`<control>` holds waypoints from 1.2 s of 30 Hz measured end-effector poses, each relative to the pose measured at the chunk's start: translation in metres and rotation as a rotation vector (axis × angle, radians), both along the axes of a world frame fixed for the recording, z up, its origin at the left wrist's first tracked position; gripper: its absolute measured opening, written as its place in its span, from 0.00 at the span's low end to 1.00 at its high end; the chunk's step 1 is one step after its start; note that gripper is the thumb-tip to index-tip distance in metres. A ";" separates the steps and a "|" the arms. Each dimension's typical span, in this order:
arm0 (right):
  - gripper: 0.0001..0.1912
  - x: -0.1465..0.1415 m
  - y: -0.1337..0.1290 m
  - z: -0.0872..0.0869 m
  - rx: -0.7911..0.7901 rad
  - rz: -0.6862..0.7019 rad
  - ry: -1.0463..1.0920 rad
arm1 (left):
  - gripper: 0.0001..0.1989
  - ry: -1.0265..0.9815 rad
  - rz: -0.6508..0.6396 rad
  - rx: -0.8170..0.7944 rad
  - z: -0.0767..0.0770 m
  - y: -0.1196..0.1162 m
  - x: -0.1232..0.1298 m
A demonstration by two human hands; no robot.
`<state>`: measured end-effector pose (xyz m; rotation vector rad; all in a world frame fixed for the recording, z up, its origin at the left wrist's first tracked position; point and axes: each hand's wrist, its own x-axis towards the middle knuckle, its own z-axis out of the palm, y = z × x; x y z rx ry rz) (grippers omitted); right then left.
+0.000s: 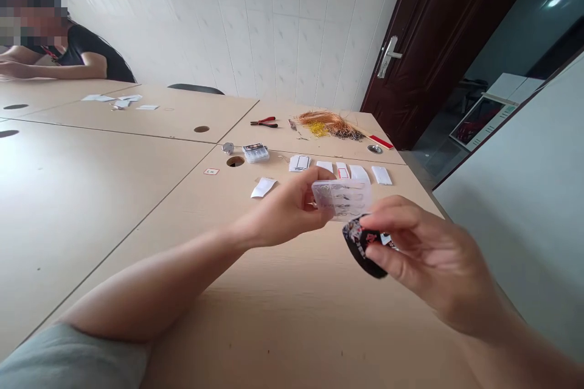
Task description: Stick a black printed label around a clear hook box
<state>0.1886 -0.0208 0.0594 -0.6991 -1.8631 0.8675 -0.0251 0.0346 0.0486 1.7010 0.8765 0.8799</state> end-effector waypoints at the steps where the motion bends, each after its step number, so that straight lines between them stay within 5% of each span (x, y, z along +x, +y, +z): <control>1: 0.21 0.001 -0.003 0.001 0.069 0.008 -0.015 | 0.14 -0.083 0.002 0.006 0.007 -0.007 -0.002; 5: 0.27 0.003 -0.015 0.007 0.296 -0.001 -0.100 | 0.07 -0.409 -0.050 0.062 0.023 -0.031 -0.008; 11: 0.26 -0.002 -0.028 0.014 0.334 -0.083 -0.096 | 0.08 -0.323 -0.022 0.271 0.031 -0.044 -0.012; 27: 0.23 -0.007 -0.027 0.011 0.254 -0.153 -0.072 | 0.10 -0.590 -0.416 -0.487 0.019 -0.040 -0.009; 32: 0.21 -0.006 -0.025 0.011 0.194 -0.158 -0.032 | 0.09 -0.443 -0.326 -0.371 0.016 -0.035 -0.008; 36: 0.21 -0.006 -0.029 0.010 0.155 -0.231 -0.013 | 0.17 -0.340 -0.263 -0.282 0.017 -0.035 -0.006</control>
